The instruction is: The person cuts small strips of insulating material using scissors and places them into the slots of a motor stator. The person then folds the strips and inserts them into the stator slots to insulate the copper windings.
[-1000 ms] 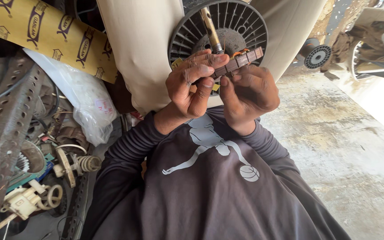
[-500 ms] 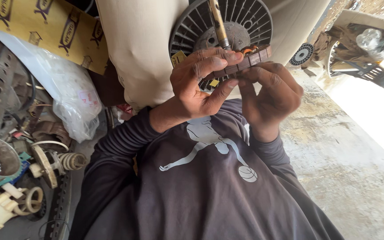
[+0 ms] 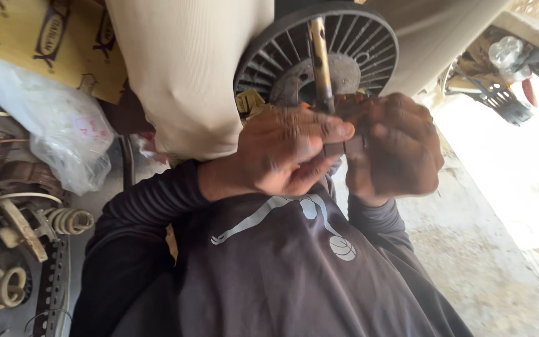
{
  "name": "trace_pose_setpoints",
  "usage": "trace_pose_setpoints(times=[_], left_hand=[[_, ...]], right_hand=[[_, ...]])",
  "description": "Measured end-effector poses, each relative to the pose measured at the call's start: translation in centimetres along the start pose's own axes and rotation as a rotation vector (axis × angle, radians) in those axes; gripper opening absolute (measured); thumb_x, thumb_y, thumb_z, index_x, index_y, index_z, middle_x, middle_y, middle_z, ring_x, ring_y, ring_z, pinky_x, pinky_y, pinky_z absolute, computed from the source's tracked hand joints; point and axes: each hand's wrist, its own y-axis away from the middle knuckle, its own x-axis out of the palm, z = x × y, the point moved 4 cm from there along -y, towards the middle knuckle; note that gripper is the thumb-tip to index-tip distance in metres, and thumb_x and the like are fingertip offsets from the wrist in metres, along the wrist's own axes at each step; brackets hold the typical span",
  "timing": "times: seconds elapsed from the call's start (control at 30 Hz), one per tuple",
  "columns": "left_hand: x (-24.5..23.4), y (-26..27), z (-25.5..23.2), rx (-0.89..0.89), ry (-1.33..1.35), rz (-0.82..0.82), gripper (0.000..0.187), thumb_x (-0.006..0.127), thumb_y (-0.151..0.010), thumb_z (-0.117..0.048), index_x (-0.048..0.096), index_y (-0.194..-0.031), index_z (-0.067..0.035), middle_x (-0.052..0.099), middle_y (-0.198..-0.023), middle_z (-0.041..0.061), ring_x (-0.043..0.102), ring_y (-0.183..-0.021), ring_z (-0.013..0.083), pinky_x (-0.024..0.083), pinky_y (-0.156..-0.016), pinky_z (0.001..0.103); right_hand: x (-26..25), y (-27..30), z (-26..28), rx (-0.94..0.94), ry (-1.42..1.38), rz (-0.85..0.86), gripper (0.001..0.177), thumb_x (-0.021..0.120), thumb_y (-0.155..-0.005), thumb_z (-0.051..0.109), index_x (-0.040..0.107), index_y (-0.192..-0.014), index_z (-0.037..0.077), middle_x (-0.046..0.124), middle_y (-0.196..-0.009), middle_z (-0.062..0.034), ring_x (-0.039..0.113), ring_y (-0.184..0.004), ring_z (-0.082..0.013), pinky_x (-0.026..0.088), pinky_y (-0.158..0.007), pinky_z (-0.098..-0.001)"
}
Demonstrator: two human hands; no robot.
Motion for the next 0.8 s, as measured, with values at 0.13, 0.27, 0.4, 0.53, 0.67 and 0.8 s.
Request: trace_pose_setpoints(times=[0.13,0.27,0.4,0.53,0.67,0.8], left_hand=[[0.0,0.1,0.7,-0.016,0.036,0.023,0.07,0.079,-0.103,-0.011,0.026,-0.148,-0.005,0.064,-0.13,0.02,0.072,-0.114,0.0304,0.063,-0.097,0.04],[-0.2,-0.2,1.3,0.029,0.142,-0.108,0.054,0.079,-0.099,-0.001,0.037,-0.133,-0.006,0.067,-0.121,0.017,0.074,-0.11,0.03,0.065,-0.092,0.038],[-0.3,-0.4,1.7,0.052,0.222,-0.171,0.039,0.08,-0.096,0.003,0.046,-0.113,-0.003,0.071,-0.109,0.017,0.076,-0.102,0.0313,0.063,-0.087,0.042],[-0.2,-0.6,1.5,0.058,0.214,-0.227,0.034,0.078,-0.092,0.004,0.049,-0.109,-0.002,0.072,-0.104,0.017,0.076,-0.098,0.0308,0.063,-0.084,0.042],[-0.2,-0.6,1.4,0.063,0.191,-0.216,0.035,0.079,-0.095,0.003,0.049,-0.112,-0.001,0.071,-0.106,0.017,0.076,-0.1,0.0313,0.063,-0.086,0.043],[-0.5,-0.3,1.3,0.071,0.151,-0.169,0.034,0.077,-0.099,0.004,0.047,-0.114,-0.002,0.069,-0.113,0.019,0.074,-0.106,0.033,0.065,-0.092,0.044]], right_hand=[[0.6,-0.6,-1.2,-0.037,-0.232,0.081,0.038,0.077,-0.087,0.009,0.059,-0.119,0.004,0.069,-0.092,-0.0123,0.071,-0.085,-0.025,0.058,-0.07,-0.0367],[0.6,-0.7,-1.7,-0.078,-0.227,0.073,0.04,0.073,-0.084,0.008,0.06,-0.121,0.005,0.059,-0.096,-0.0127,0.061,-0.086,-0.025,0.055,-0.065,-0.0398],[0.3,-0.1,-1.9,-0.041,-0.223,0.11,0.045,0.076,-0.078,0.002,0.057,-0.118,0.005,0.059,-0.097,-0.0117,0.06,-0.087,-0.0236,0.056,-0.064,-0.0403],[0.1,0.3,-1.4,0.015,-0.2,0.108,0.046,0.077,-0.076,0.002,0.054,-0.116,0.006,0.058,-0.098,-0.0116,0.059,-0.09,-0.0232,0.057,-0.065,-0.037],[0.1,0.0,-1.2,0.045,-0.191,0.14,0.044,0.076,-0.078,0.002,0.053,-0.115,0.007,0.059,-0.099,-0.0119,0.058,-0.092,-0.0222,0.053,-0.07,-0.039],[0.5,0.3,-1.6,-0.001,-0.151,0.02,0.039,0.077,-0.081,0.011,0.054,-0.113,0.008,0.061,-0.095,-0.011,0.061,-0.089,-0.0232,0.054,-0.07,-0.0402]])
